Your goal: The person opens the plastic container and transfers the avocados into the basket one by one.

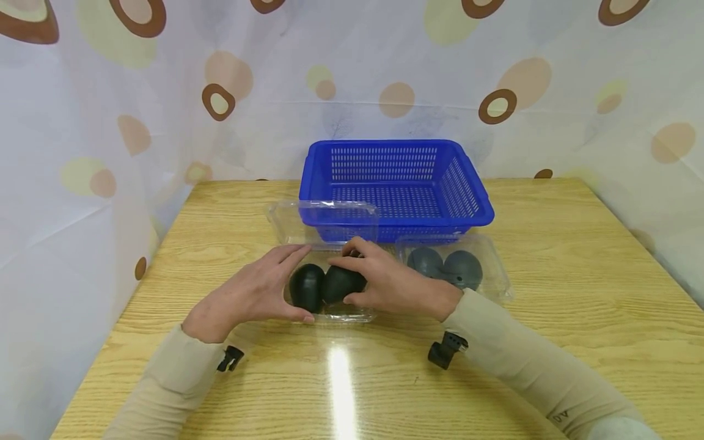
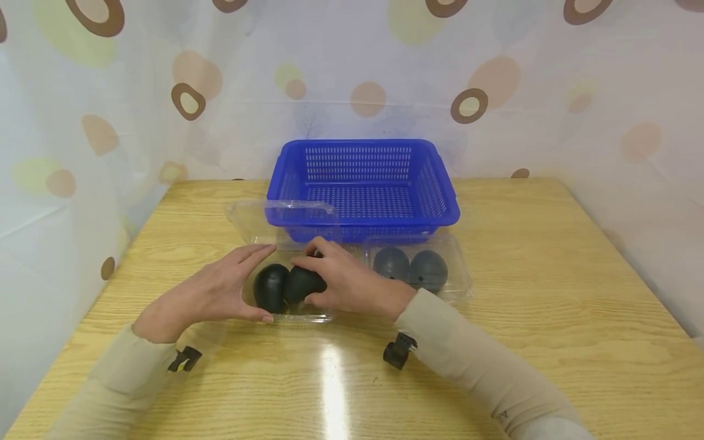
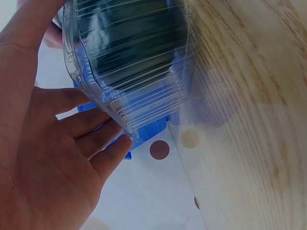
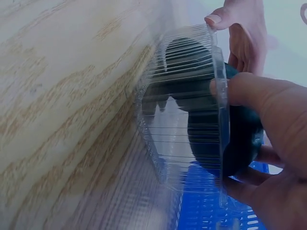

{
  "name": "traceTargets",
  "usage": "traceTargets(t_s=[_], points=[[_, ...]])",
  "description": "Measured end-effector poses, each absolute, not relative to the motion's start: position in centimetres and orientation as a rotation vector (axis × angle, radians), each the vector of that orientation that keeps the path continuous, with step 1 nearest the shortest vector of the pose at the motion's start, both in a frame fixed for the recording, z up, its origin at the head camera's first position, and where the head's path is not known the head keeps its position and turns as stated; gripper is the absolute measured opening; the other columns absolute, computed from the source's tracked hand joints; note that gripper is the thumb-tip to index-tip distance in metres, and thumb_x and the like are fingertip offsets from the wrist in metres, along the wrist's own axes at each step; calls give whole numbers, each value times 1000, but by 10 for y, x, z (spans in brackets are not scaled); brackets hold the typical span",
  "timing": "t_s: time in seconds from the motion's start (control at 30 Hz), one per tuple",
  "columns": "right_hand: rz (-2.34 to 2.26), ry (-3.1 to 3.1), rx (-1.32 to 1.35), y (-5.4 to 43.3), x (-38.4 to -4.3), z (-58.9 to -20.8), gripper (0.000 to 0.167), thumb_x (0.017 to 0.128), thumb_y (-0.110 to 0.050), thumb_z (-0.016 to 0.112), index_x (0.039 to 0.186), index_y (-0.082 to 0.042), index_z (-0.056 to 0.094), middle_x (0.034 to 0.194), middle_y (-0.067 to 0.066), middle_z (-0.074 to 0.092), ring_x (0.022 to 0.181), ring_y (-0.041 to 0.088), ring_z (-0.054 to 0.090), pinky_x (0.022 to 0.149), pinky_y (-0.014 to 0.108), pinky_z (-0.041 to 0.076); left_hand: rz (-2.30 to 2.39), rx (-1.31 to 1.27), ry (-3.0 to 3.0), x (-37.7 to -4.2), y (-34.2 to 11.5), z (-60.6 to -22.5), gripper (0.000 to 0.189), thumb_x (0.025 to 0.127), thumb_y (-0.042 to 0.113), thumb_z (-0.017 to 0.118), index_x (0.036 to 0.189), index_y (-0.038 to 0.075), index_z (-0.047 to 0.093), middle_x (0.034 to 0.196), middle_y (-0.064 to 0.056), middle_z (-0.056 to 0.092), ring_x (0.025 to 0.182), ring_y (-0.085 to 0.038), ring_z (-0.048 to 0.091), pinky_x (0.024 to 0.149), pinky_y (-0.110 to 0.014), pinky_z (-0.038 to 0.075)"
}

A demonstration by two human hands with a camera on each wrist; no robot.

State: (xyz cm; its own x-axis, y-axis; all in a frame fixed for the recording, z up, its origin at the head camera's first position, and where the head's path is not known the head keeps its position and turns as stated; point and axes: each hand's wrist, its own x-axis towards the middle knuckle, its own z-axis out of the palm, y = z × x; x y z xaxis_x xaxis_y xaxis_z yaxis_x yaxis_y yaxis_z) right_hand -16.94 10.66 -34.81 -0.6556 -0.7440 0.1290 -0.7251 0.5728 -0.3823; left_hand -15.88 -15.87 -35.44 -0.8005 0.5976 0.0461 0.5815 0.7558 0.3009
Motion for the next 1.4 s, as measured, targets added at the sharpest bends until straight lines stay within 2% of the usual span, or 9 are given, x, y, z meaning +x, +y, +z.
traceTargets(t_s=[0.3, 0.73, 1.03, 1.4], points=[[-772, 2771, -1238, 109, -168, -343, 64, 82, -21, 81, 140, -11, 56, 129, 14, 46, 106, 24, 58, 85, 32, 57, 471, 1002, 2904, -159, -158, -354, 119, 65, 65, 82, 155, 5, 30, 156, -15, 37, 142, -34, 39, 111, -51, 42], [-879, 2797, -1230, 122, -164, -334, 63, 82, -26, 78, 140, -15, 57, 133, 9, 58, 110, 24, 62, 83, 34, 56, 485, 984, 2888, -160, -159, -355, 120, 65, 66, 82, 155, 6, 29, 157, -15, 36, 143, -34, 38, 112, -51, 41], [-920, 2844, -1190, 135, -157, -324, 63, 82, -28, 80, 140, -17, 57, 134, 10, 58, 117, 29, 60, 90, 42, 55, 477, 967, 2893, -159, -159, -354, 121, 65, 66, 82, 156, 7, 28, 157, -15, 36, 143, -35, 38, 111, -53, 42], [-925, 2901, -1101, 163, -155, -320, 60, 84, -27, 79, 139, -16, 58, 138, 10, 56, 116, 31, 61, 86, 41, 56, 488, 986, 2893, -159, -159, -354, 121, 65, 66, 82, 156, 7, 28, 156, -16, 36, 142, -35, 38, 112, -52, 41]])
